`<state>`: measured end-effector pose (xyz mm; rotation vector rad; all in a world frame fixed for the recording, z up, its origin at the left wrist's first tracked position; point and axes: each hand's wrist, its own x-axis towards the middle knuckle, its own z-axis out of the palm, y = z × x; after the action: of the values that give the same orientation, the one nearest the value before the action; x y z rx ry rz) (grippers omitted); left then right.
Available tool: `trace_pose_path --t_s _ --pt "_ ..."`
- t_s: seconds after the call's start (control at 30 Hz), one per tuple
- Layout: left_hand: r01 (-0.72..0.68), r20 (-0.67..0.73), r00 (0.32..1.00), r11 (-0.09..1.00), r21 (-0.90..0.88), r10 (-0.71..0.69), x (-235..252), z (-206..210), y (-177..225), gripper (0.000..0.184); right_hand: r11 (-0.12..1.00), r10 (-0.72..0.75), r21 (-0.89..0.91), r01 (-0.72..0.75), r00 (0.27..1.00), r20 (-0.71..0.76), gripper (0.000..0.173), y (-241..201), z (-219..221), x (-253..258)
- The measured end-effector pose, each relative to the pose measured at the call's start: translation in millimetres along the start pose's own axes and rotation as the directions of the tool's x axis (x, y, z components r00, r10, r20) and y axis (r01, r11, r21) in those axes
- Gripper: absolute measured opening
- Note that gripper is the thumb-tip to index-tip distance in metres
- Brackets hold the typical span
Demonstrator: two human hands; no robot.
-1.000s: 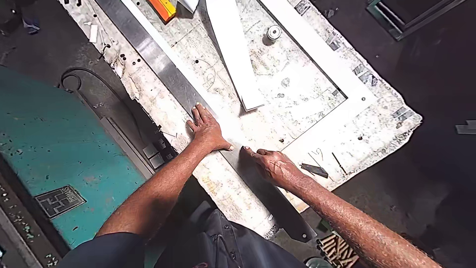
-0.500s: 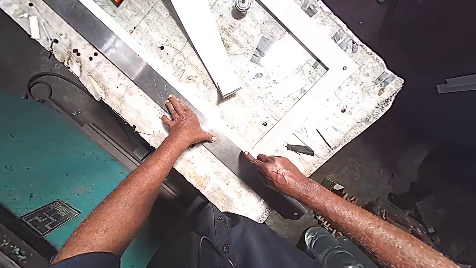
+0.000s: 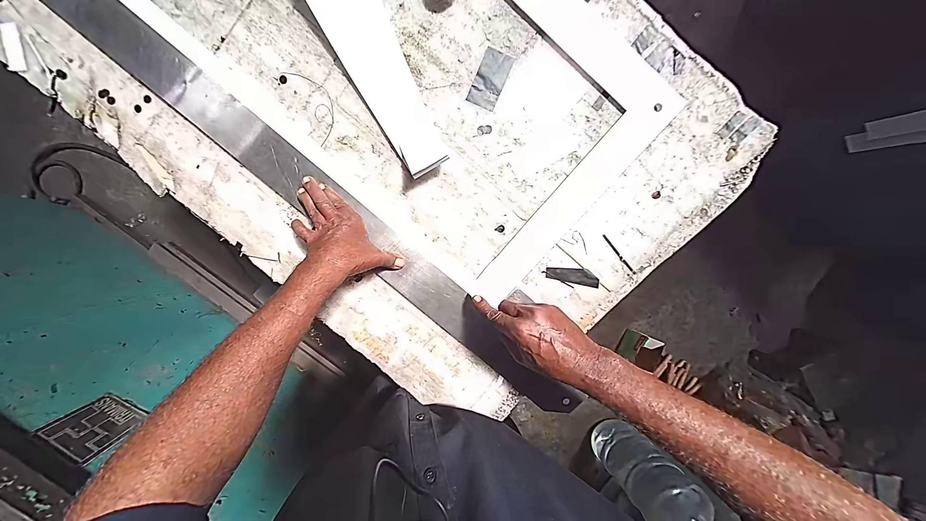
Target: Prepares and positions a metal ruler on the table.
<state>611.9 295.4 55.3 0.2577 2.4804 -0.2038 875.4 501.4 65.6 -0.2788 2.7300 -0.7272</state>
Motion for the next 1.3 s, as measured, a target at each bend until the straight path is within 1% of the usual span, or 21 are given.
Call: trace_pose_path --t_s 0.2,0.67,1.0,1.1,1.23,1.27,1.3 --pt "0.005 -0.024 1.000 1.000 0.006 -0.005 1.8 2.8 -0.1 0.179 1.000 -0.004 -0.004 0.004 1.000 -0.006 0.045 0.4 1.0 -10.9" --pt "0.006 -0.011 1.000 1.000 -0.005 -0.006 -0.8 -1.5 1.5 0.176 1.000 -0.002 -0.004 0.001 0.999 -0.047 0.044 4.8 7.6 -27.7" --pt "0.007 -0.027 1.000 1.000 -0.016 -0.007 1.5 1.6 -0.2 0.177 1.000 0.006 -0.003 -0.006 1.000 -0.014 0.045 6.3 5.4 -39.5" --pt "0.017 -0.009 1.000 1.000 -0.008 -0.017 0.8 0.4 0.5 0.177 1.000 0.018 -0.009 -0.018 1.000 0.002 0.045 6.0 4.1 -44.2" --pt "0.019 -0.013 1.000 1.000 -0.005 -0.019 1.1 0.9 0.1 0.177 0.999 0.048 -0.012 -0.047 0.994 0.094 0.046 6.1 -2.5 -49.4" --pt "0.017 -0.012 1.000 1.000 -0.005 -0.017 0.8 1.2 0.8 0.177 0.999 0.052 -0.009 -0.051 0.995 0.081 0.045 6.2 -5.5 -54.4" --pt "0.019 -0.012 1.000 1.000 -0.009 -0.019 0.7 1.0 0.9 0.177 0.999 0.054 0.005 -0.054 0.998 0.012 0.044 5.7 -9.1 -59.4"
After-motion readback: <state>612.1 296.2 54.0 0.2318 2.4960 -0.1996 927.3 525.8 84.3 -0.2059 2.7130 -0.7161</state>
